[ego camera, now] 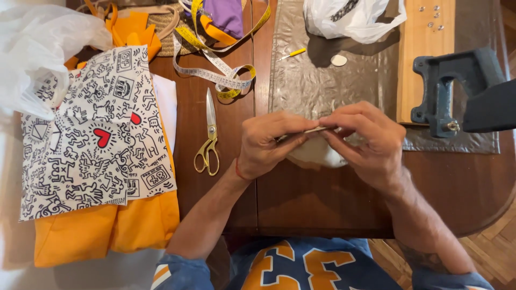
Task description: Assemble leather or fabric components by folding, marking with a pencil, and attaching hardware using a manual hand press.
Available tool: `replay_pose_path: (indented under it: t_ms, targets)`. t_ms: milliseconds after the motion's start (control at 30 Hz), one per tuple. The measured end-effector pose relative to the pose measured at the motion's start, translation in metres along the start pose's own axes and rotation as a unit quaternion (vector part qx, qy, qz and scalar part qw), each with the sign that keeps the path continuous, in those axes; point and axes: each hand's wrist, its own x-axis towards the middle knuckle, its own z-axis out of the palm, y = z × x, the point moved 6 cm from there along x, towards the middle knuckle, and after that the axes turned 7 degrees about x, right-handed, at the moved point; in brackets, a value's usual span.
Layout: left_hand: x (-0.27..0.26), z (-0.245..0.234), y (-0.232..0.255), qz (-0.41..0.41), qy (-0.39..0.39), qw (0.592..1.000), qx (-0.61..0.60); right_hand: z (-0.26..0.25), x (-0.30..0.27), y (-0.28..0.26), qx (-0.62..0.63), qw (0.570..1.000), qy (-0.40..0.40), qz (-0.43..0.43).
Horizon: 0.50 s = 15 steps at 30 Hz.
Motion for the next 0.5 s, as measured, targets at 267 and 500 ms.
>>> replay_pose_path:
  t_ms: [267,500]
  targets:
    - [-0.009,0.006,0.077,0.158,0.062,0.981,0.096,-0.012,-0.022,-0.059,-0.057,0.990,0.092,-0.095]
    - [-0.014,0.016,0.162,0.339,-0.023,0.923,0.182,-0.036,-0.052,-0.121,-0.101,0.983,0.069,-0.133]
